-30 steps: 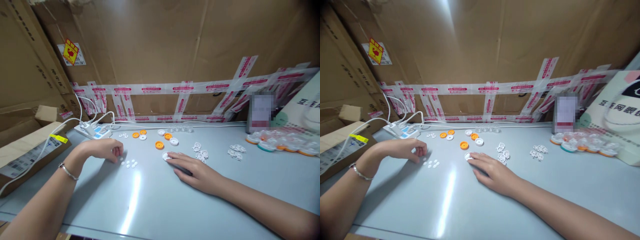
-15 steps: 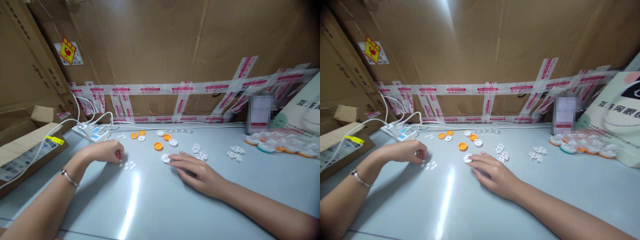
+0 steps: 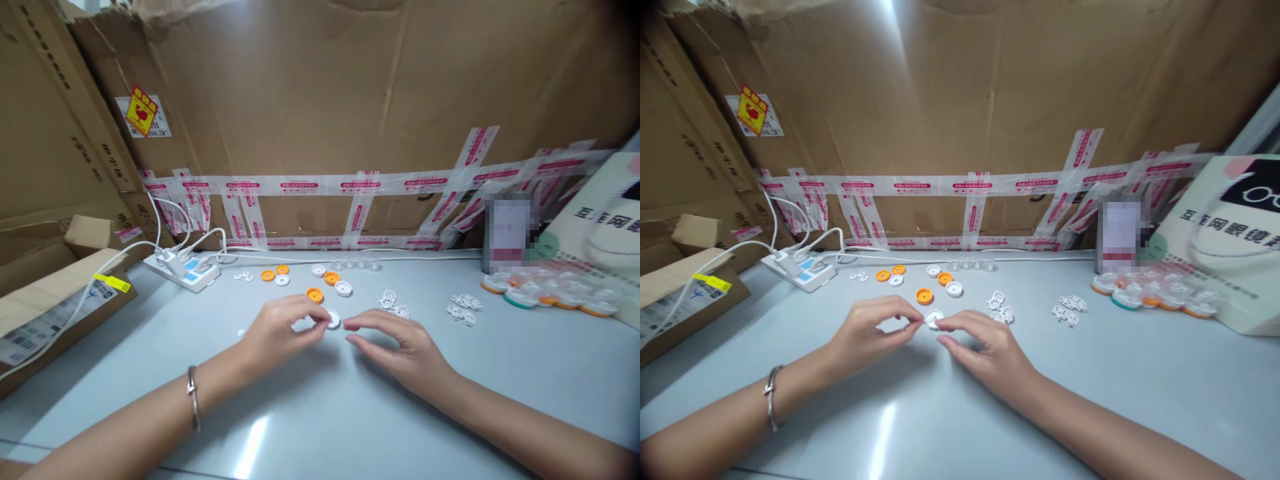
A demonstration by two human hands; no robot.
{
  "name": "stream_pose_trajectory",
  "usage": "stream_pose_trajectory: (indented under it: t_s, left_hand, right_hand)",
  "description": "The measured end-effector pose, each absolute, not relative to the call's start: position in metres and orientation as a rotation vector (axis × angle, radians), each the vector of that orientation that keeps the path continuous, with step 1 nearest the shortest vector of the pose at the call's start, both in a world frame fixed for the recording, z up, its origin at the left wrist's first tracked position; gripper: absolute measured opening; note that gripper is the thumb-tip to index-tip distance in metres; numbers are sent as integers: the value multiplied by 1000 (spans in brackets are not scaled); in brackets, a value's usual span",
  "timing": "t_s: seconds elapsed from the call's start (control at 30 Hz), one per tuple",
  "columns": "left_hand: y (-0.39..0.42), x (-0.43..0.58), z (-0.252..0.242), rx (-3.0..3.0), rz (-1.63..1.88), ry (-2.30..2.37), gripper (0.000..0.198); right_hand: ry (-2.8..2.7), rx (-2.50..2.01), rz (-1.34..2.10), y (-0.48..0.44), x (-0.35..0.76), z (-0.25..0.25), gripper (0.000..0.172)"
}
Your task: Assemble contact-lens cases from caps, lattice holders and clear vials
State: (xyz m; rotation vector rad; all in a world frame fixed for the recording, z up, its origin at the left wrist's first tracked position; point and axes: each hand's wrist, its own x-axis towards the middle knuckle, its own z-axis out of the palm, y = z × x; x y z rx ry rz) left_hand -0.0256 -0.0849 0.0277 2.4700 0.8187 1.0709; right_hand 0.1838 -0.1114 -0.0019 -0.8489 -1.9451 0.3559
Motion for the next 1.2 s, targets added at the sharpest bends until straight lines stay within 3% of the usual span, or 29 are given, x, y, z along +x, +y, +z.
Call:
stream_pose_trajectory:
  t_s: [0.33, 0.6, 0.8, 1.2]
  left_hand:
    - [-86, -13, 7, 2410, 1022, 834, 12]
    - [-61, -28, -6, 2734, 582, 1008, 20]
    - [-65, -27, -5, 2816, 492, 1026, 20]
    - [-66, -26, -3, 2871, 439, 1041, 18]
  right_hand:
    - [-1945, -885, 416, -104, 185, -12, 16]
    - [-2084, -1002, 224, -81, 196, -11, 12]
    - [-2296, -927, -69, -71, 187, -14, 12]
    - [-2414, -858, -97, -67, 185, -24, 15]
